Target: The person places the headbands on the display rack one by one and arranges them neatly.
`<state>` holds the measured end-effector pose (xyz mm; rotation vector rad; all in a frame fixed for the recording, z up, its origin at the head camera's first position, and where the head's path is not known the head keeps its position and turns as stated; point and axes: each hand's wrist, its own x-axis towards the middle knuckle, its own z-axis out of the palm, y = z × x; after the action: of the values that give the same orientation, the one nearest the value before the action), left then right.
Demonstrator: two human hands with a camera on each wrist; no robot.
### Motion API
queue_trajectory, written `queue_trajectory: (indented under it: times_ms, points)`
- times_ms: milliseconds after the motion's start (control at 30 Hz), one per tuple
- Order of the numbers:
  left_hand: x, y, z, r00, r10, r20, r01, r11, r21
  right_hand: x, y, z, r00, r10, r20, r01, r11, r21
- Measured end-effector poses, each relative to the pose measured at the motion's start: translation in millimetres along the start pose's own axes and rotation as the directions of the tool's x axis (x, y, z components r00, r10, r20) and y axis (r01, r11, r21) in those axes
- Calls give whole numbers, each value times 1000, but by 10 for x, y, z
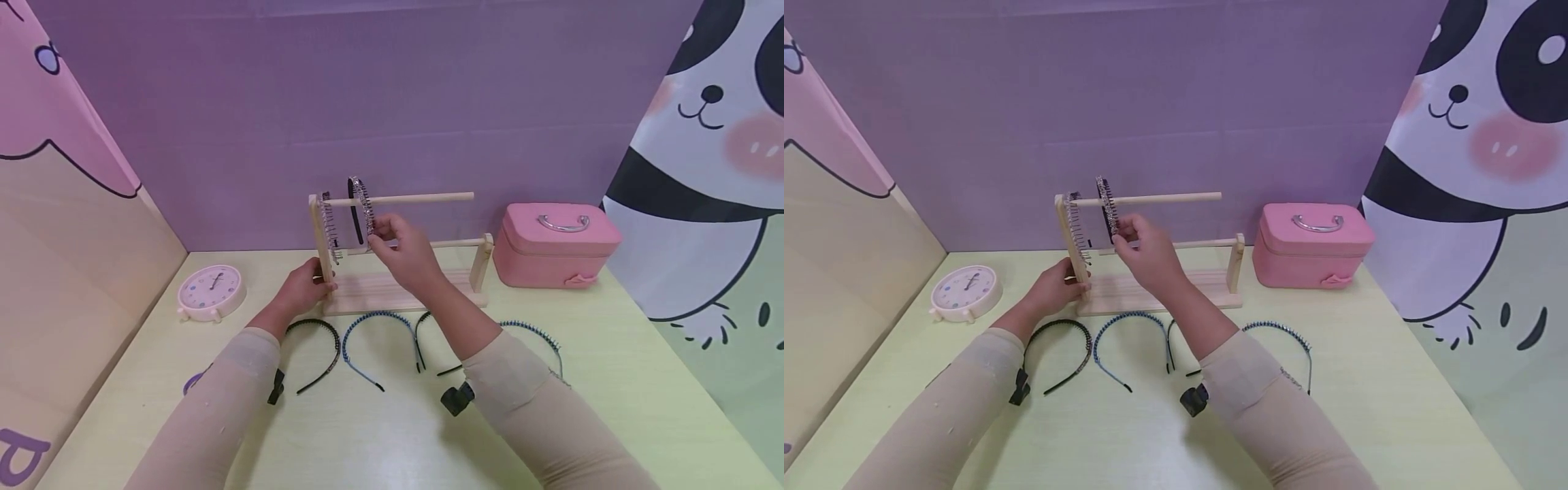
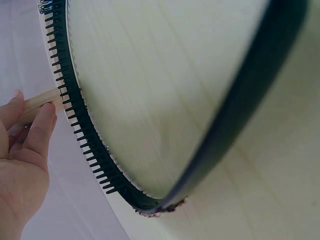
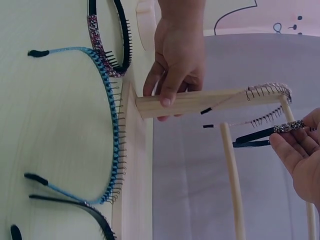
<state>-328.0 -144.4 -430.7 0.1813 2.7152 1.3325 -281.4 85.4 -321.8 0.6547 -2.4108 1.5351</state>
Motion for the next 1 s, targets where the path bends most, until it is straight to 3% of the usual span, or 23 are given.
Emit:
queue_trajectory:
  times_ms: [300, 533, 1000]
  points:
    - [-3, 7, -10, 1000, 6, 1, -6, 1000, -17, 21, 23, 138, 1000, 23, 20, -23, 1000, -5]
    - [-14, 27, -12, 1000, 2, 2, -2, 1000, -3, 29, 101, 202, 999, 40, 30, -38, 997, -71]
    - [-20, 23, -6, 1000, -21, 0, 21, 1000, -4, 9, 164, 165, 996, 54, 73, -46, 993, -109]
